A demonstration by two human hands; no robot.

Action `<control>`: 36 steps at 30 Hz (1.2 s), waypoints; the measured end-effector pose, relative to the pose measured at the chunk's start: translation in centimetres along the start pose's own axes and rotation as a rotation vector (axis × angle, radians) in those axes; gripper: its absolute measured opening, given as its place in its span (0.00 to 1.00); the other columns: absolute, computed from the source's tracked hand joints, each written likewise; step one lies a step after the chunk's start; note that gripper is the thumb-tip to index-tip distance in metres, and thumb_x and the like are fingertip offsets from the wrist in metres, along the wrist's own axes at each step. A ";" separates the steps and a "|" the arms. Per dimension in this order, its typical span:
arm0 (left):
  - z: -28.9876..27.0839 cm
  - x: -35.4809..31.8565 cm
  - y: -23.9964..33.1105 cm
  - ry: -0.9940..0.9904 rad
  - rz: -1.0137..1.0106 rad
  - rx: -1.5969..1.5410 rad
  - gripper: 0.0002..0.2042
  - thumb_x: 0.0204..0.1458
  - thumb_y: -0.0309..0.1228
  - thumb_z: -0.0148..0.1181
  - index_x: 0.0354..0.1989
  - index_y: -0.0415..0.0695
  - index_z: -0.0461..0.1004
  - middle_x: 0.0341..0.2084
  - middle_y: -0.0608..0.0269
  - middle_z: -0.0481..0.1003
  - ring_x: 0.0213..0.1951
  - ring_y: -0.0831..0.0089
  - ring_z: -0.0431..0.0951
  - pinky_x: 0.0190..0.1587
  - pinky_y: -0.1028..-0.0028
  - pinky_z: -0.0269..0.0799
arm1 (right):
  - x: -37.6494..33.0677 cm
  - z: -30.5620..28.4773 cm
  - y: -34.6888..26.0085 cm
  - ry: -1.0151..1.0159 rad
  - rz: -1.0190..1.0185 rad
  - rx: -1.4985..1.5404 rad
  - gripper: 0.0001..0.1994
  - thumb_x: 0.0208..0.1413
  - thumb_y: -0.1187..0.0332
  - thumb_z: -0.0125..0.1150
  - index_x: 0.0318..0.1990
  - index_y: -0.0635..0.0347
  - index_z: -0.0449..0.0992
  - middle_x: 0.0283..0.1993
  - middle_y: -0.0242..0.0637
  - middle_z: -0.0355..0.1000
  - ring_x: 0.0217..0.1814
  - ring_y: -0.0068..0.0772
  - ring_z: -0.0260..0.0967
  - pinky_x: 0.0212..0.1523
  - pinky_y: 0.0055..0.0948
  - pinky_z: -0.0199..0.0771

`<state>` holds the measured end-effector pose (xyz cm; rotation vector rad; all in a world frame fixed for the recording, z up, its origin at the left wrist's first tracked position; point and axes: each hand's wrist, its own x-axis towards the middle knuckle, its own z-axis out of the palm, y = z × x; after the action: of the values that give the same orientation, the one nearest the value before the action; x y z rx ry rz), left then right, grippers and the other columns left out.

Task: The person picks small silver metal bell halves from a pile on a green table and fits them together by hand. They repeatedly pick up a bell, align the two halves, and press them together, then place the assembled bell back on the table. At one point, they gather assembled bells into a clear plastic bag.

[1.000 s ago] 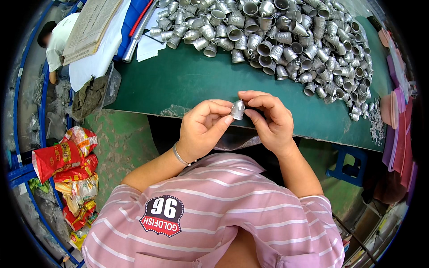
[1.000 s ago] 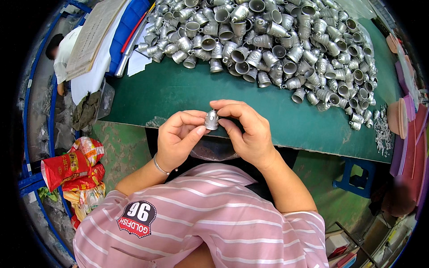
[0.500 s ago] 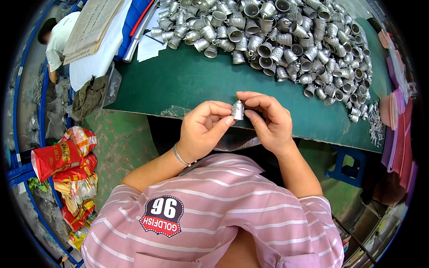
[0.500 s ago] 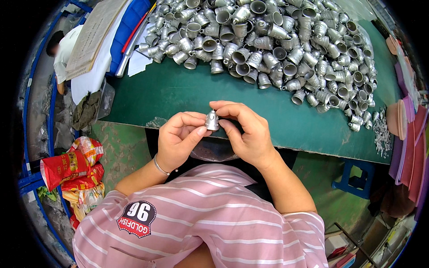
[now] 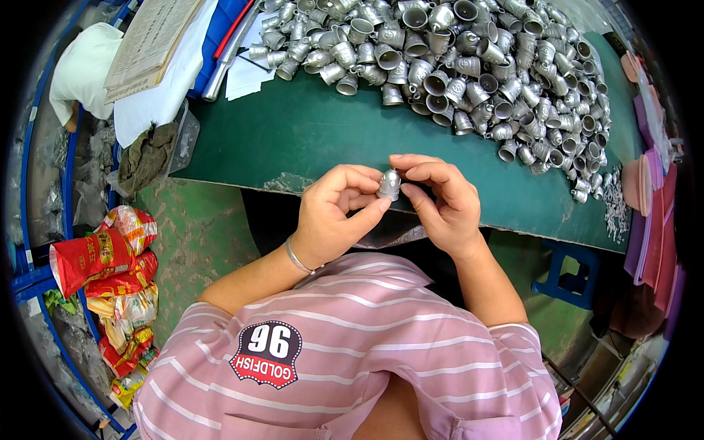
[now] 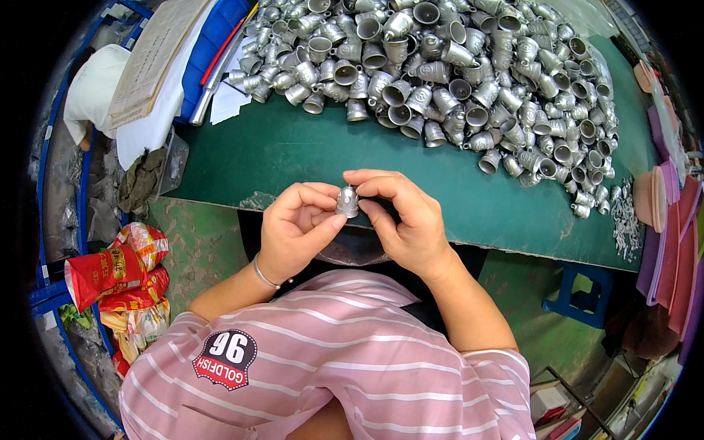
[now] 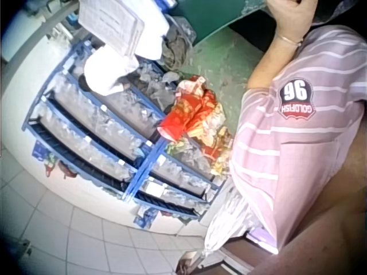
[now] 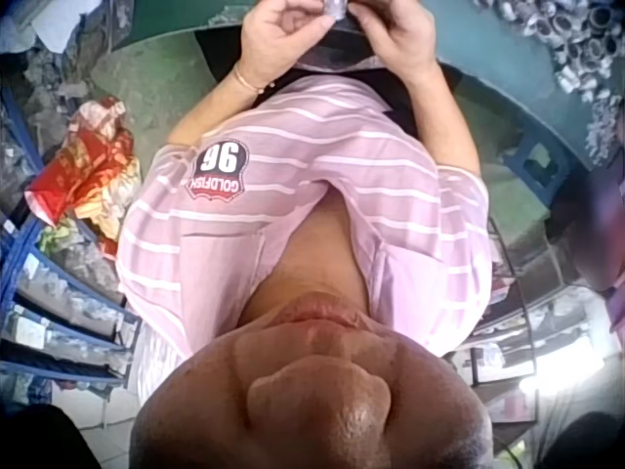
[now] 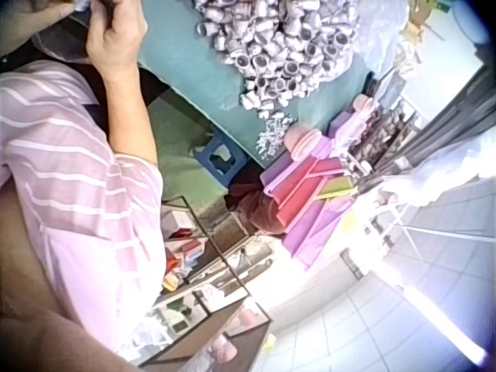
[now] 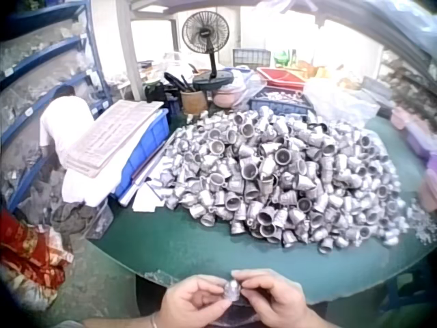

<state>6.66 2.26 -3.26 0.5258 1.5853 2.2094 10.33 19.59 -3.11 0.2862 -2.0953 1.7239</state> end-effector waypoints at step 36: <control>-0.5 0.0 0.3 -0.029 -0.042 -0.029 0.07 0.51 0.13 0.52 0.39 0.32 0.68 0.43 0.52 0.72 0.44 0.73 0.75 0.49 0.74 0.73 | 0.1 -0.1 -0.2 -0.013 0.028 0.025 0.12 0.45 0.86 0.59 0.39 0.66 0.71 0.46 0.47 0.74 0.47 0.39 0.74 0.46 0.30 0.76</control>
<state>6.35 1.80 -3.12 0.5093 1.5342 2.1807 10.35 19.65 -2.88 0.2779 -2.0976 1.7696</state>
